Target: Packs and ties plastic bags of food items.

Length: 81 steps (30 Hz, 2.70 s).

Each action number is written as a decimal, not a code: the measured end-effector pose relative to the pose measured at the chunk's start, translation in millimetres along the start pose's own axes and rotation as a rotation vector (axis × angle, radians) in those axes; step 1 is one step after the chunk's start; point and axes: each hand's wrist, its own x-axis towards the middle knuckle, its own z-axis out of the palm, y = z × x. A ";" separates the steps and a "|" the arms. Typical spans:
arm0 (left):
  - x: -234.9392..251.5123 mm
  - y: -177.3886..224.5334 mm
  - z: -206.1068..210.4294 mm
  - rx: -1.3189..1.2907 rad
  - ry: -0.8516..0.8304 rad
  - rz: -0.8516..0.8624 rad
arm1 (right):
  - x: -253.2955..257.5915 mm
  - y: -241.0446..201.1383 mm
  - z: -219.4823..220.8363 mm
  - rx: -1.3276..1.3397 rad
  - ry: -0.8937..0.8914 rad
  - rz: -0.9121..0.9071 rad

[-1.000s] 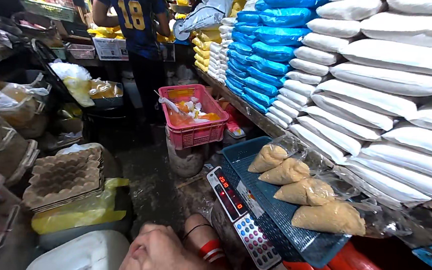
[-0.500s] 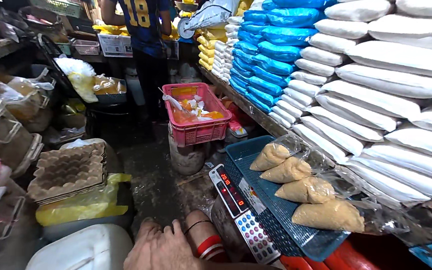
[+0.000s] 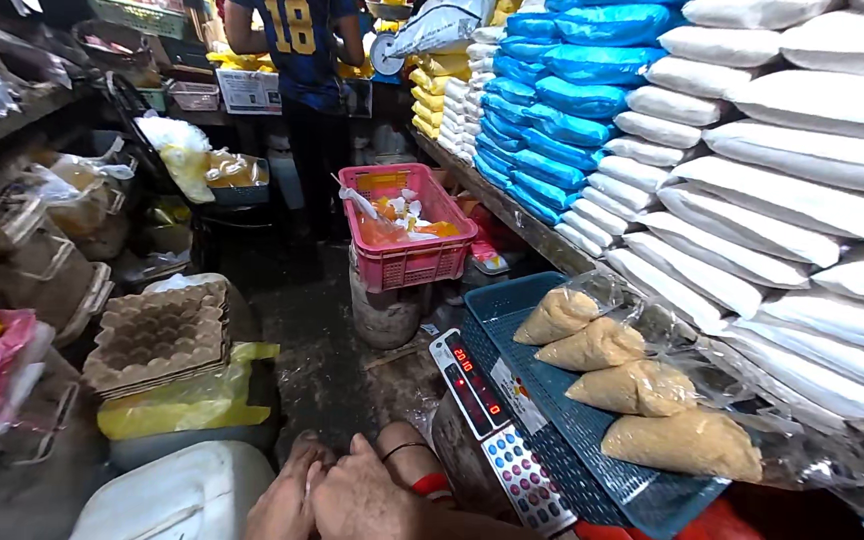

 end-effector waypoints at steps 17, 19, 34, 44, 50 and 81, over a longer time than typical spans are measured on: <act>13.3 -14.2 -3.2 0.195 -0.136 -0.031 | -7.3 10.2 39.6 0.091 0.126 -0.006; 9.4 -14.7 -3.1 0.202 -0.148 0.000 | -12.7 6.1 39.3 0.106 0.122 -0.020; 17.8 -2.1 -8.8 0.215 -0.140 -0.026 | -2.1 7.7 43.6 -0.056 0.183 -0.021; 0.7 0.1 -17.6 0.126 -0.219 0.027 | -22.6 4.6 47.7 0.081 0.249 -0.074; 5.0 25.2 -9.0 0.201 -0.189 -0.102 | -6.5 -2.3 27.6 -0.193 -0.013 0.094; 1.4 30.4 -23.3 0.089 -0.053 0.073 | -32.3 10.3 50.7 0.107 0.457 -0.001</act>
